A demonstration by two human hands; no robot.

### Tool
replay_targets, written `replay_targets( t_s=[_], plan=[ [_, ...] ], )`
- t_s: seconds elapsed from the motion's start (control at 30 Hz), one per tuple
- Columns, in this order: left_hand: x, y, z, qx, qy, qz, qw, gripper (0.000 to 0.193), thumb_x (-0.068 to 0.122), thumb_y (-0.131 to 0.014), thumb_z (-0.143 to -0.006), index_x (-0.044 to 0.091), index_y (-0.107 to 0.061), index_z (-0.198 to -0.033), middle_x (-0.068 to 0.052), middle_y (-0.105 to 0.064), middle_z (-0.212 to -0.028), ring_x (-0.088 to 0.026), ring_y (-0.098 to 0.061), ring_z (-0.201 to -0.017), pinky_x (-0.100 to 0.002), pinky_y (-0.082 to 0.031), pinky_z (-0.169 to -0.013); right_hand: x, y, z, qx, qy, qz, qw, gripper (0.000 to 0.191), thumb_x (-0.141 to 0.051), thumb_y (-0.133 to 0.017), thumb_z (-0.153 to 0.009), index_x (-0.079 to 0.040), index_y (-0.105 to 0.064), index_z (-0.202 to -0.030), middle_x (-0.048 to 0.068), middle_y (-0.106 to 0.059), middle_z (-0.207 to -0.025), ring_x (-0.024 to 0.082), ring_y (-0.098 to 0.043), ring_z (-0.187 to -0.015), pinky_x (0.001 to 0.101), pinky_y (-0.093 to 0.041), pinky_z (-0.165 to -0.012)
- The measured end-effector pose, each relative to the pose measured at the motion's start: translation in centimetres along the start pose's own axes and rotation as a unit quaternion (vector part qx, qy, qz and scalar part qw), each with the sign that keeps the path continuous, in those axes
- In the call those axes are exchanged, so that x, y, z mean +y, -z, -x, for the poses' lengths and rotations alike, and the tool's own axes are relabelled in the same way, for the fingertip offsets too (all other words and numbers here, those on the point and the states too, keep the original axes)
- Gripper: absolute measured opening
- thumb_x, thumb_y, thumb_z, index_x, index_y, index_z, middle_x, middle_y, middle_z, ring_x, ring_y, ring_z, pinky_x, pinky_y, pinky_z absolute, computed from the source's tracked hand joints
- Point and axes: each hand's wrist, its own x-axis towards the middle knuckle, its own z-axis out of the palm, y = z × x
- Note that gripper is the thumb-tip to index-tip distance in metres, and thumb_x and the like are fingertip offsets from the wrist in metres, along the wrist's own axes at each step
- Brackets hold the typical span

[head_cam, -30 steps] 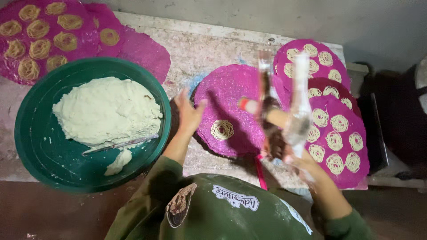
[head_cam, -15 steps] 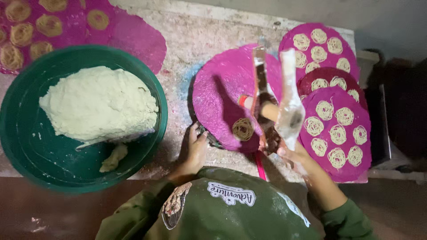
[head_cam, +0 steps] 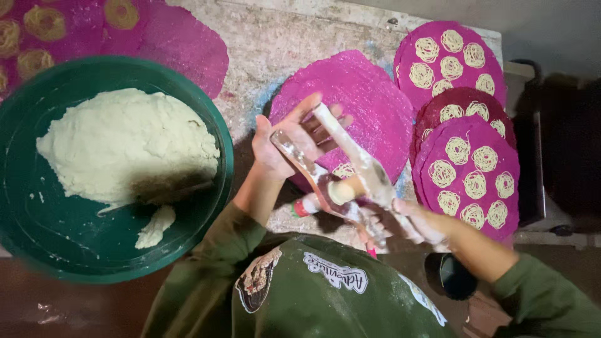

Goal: The person uses a manual dough extruder to press dough through a star-shaped nozzle, creating spiral patterns on pink circular mats. The person repeatedly loads dough into the extruder and moves it across the mats to form multiple decorative spirals.

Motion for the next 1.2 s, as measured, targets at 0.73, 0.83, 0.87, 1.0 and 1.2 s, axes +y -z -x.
replay_targets(
  t_s=[0.73, 0.83, 0.87, 1.0, 1.2],
  plan=[
    [-0.2, 9.2, -0.5, 0.196, -0.158, 0.047, 0.967, 0.028, 0.042, -0.047, -0.093, 0.015, -0.055, -0.096, -0.003, -0.055, -0.089, -0.022, -0.055, -0.091, -0.04, -0.045, -0.089, -7.8, 0.9, -2.9, 0.043, 0.114, 0.339, 0.933, 0.081, -0.072, -0.018, -0.092, -0.008, -0.067, -0.102, 0.003, -0.066, -0.071, 0.013, -0.057, -0.052, 0.0297, -0.054, -0.042],
    [-0.4, 10.0, -1.8, 0.207, -0.152, 0.055, 0.965, 0.031, 0.043, -0.048, -0.089, 0.013, -0.055, -0.095, -0.003, -0.055, -0.088, -0.022, -0.055, -0.09, -0.041, -0.046, -0.086, -8.1, 1.7, -2.7, 0.078, 0.195, 0.301, 0.93, 0.073, -0.064, -0.033, -0.104, -0.001, -0.069, -0.104, 0.004, -0.071, -0.083, 0.01, -0.066, -0.073, 0.0267, -0.057, -0.064],
    [0.1, 10.2, -2.3, 0.197, -0.141, 0.036, 0.97, 0.03, 0.041, -0.048, -0.09, 0.013, -0.055, -0.097, -0.002, -0.055, -0.089, -0.022, -0.055, -0.091, -0.04, -0.046, -0.086, -8.1, 1.7, -3.0, 0.092, 0.181, 0.319, 0.926, 0.071, -0.063, -0.031, -0.104, -0.002, -0.068, -0.102, 0.005, -0.065, -0.078, 0.011, -0.061, -0.067, 0.0279, -0.055, -0.058],
    [2.4, 10.1, -2.4, 0.13, -0.125, -0.006, 0.984, 0.032, 0.043, -0.046, -0.099, 0.012, -0.055, -0.099, -0.002, -0.055, -0.089, -0.021, -0.056, -0.09, -0.04, -0.047, -0.086, -7.7, 0.3, -4.6, 0.119, 0.167, 0.325, 0.923, 0.064, -0.059, -0.031, -0.102, -0.006, -0.067, -0.103, 0.009, -0.051, -0.067, 0.019, -0.046, -0.054, 0.0328, -0.043, -0.047],
    [0.7, 8.8, -1.3, 0.187, -0.136, 0.024, 0.973, 0.023, 0.035, -0.046, -0.093, 0.014, -0.054, -0.098, -0.002, -0.055, -0.088, -0.021, -0.056, -0.09, -0.04, -0.048, -0.087, -8.2, 0.1, -3.3, 0.024, 0.197, 0.272, 0.942, 0.064, -0.058, -0.029, -0.103, -0.005, -0.063, -0.094, 0.005, -0.066, -0.076, 0.015, -0.065, -0.068, 0.0299, -0.059, -0.065]
  ],
)
